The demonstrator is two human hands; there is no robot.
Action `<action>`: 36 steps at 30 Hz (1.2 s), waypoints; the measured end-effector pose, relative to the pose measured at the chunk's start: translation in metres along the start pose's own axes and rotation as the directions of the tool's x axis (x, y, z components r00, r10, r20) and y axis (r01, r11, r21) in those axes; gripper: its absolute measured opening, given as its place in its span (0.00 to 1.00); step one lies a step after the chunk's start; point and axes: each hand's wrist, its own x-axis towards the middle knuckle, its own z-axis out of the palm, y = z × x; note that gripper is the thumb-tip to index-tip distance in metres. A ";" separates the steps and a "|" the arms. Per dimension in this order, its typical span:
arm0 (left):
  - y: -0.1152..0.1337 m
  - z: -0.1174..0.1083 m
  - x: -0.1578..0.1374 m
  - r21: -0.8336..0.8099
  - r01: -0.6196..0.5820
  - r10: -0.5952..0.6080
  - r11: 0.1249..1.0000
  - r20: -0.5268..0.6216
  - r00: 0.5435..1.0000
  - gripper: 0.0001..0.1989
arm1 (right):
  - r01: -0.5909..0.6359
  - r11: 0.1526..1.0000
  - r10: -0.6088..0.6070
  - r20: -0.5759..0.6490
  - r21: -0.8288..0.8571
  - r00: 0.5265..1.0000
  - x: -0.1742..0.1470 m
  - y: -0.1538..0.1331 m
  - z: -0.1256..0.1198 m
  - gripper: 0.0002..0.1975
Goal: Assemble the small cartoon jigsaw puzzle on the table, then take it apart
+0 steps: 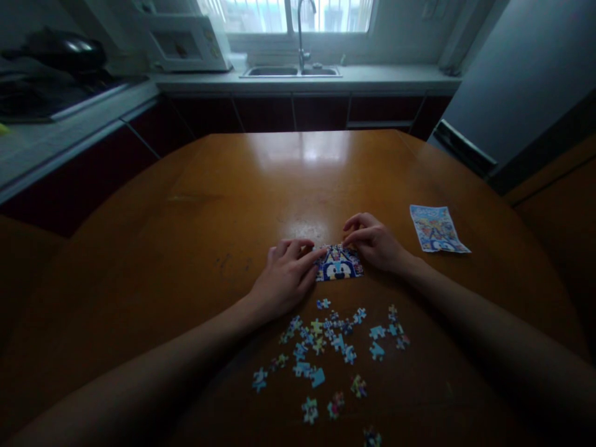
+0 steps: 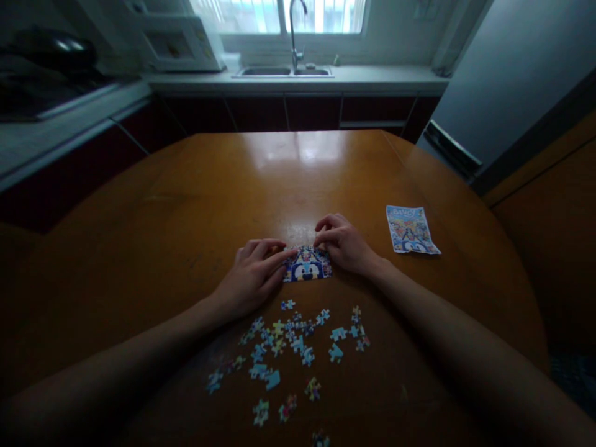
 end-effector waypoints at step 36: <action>0.003 -0.002 0.000 -0.010 0.012 -0.012 1.000 0.021 1.000 0.19 | -0.236 0.949 0.274 -0.174 0.211 0.946 0.004 0.001 -0.003 0.12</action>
